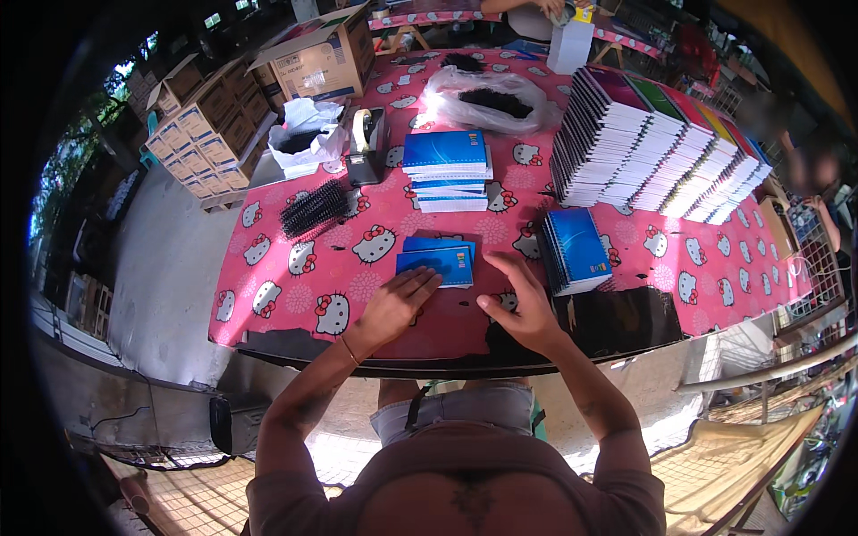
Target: The person assembles small blue notebooks by hand, taking components from a table, aligning them, and stacking the finished items on a pile.
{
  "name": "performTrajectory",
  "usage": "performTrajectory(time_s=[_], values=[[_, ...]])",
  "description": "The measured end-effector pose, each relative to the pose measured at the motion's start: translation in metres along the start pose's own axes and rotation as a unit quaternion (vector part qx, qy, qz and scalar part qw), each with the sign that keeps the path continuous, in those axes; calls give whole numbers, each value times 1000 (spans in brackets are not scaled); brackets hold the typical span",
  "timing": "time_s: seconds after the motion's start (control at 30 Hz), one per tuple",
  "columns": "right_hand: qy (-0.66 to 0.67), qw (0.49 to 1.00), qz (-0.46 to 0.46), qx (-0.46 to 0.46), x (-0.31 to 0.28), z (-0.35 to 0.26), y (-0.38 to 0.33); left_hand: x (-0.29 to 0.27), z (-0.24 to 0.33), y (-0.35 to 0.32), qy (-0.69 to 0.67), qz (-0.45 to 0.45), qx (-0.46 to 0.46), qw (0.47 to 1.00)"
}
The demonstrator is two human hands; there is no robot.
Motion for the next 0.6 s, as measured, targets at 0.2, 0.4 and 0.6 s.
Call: performTrajectory(time_s=[0.2, 0.4, 0.6], values=[[142, 985, 13, 98, 39, 73, 7, -45, -10, 42, -152, 34, -64, 986], [245, 962, 40, 115, 31, 80, -3, -66, -199, -39, 193, 152, -319, 915], [198, 967, -20, 162, 38, 78, -23, -28, -211, -61, 233, 20, -276, 932]])
Point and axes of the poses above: each hand's wrist, its own y-axis towards the middle knuckle, its own x-axis out of the palm, z = x × y, the point moved 5 cm from there along y, towards the middle knuckle, and after that the axes turned 5 degrees about x, right-handed, at the moved point
